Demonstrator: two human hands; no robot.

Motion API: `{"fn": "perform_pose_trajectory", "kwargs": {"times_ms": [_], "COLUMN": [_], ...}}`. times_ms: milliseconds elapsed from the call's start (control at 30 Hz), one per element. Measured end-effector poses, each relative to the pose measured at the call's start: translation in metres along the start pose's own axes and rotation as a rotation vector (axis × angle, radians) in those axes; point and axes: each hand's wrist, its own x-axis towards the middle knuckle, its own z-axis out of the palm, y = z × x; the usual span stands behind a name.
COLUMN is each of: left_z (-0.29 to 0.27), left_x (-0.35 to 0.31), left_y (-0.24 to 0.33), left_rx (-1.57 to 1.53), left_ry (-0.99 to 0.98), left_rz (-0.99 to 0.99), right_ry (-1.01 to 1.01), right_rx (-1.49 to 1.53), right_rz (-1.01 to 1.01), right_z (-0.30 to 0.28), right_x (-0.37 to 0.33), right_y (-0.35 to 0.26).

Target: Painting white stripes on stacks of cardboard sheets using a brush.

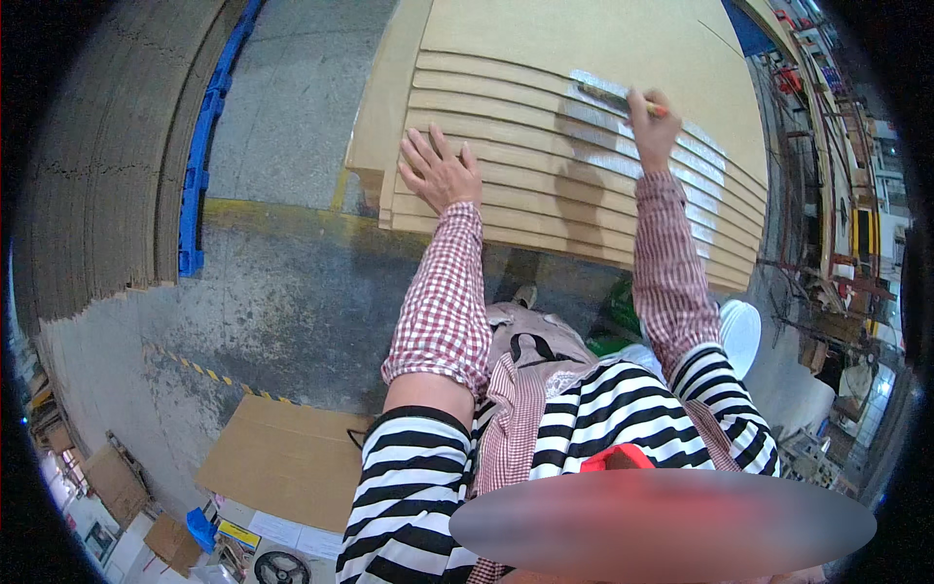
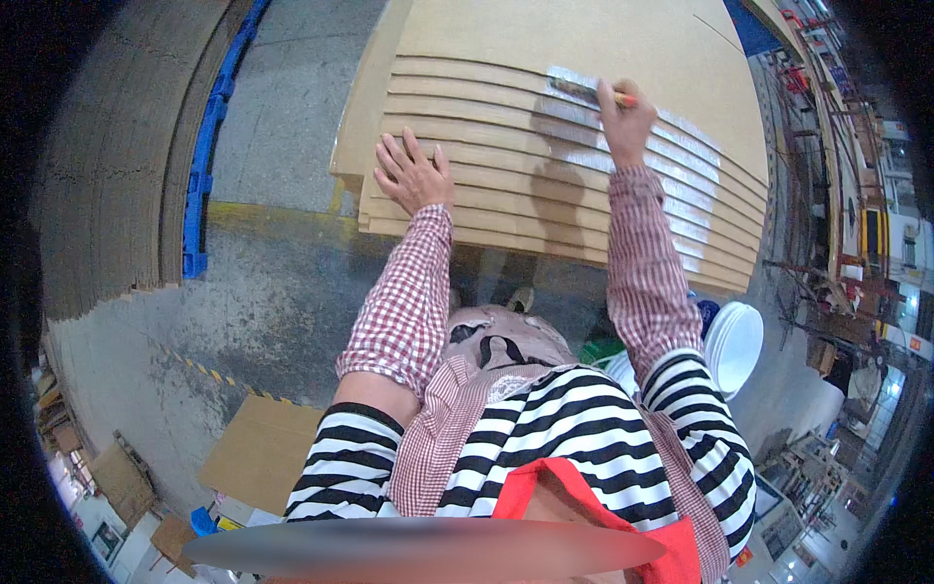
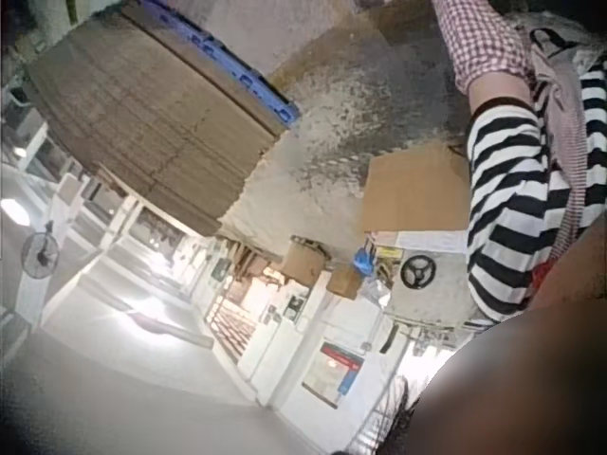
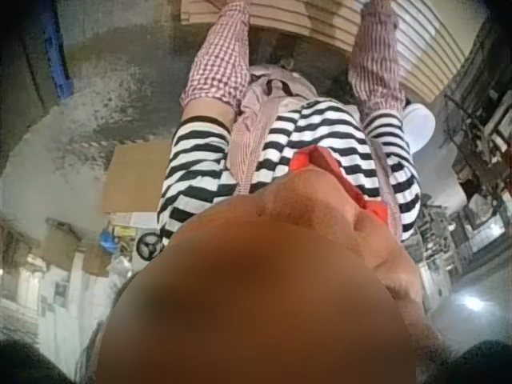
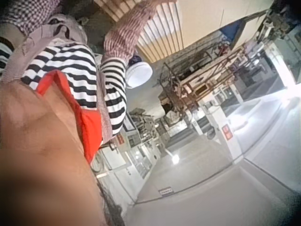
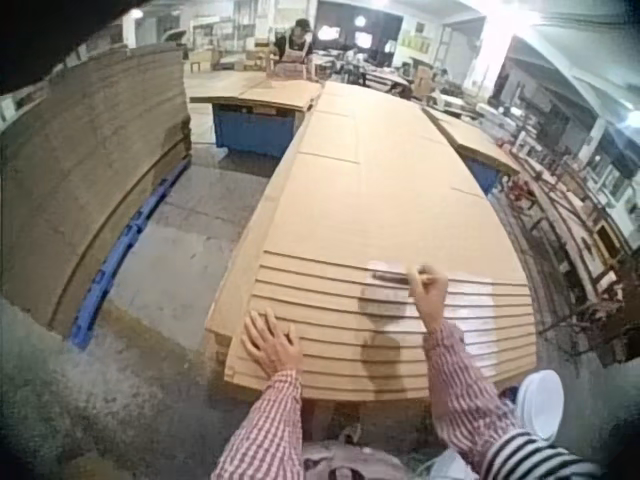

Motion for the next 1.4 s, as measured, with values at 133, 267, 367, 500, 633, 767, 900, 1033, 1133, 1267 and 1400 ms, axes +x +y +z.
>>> {"fn": "perform_pose_trajectory", "kwargs": {"times_ms": [133,267,367,500,633,767,900,1033,1133,1267,1400], "left_z": [0.003,0.004,0.005,0.006,0.007,0.009,0.011,0.010,0.009,0.009,0.006], "left_x": [-0.001,-0.001,-0.001,-0.002,-0.001,-0.002,-0.001,-0.002,-0.002,-0.002,-0.001], "left_y": [0.001,0.002,0.001,0.000,-0.003,-0.003,-0.003,-0.004,-0.004,-0.002,-0.001], "left_rx": [-0.005,0.013,0.008,0.033,-0.006,-0.035,0.069,0.018,0.057,0.041,0.056], "left_ry": [0.015,-0.021,-0.019,0.000,0.029,0.017,0.002,0.007,0.024,0.047,0.044], "left_rz": [0.009,0.014,0.021,0.030,0.028,0.037,0.035,0.033,0.045,0.046,0.046], "right_ry": [-0.064,-0.198,-0.122,0.109,-0.110,-0.279,-0.098,0.086,0.003,-0.297,-0.041], "right_rx": [-0.343,-0.273,-0.248,-0.103,-0.241,-0.198,-0.108,-0.095,-0.341,-0.215,0.107], "right_rz": [-0.219,-0.270,-0.168,-0.180,-0.353,-0.276,-0.202,-0.084,-0.451,0.034,0.162], "right_z": [0.005,-0.034,-0.041,-0.008,-0.008,-0.048,-0.057,-0.051,-0.074,-0.123,-0.128], "right_x": [-0.048,-0.126,-0.102,-0.038,-0.105,-0.189,-0.129,-0.066,-0.109,-0.162,-0.089], "right_y": [0.005,0.001,-0.003,0.004,0.014,0.005,0.001,0.024,0.038,0.029,0.027]}}
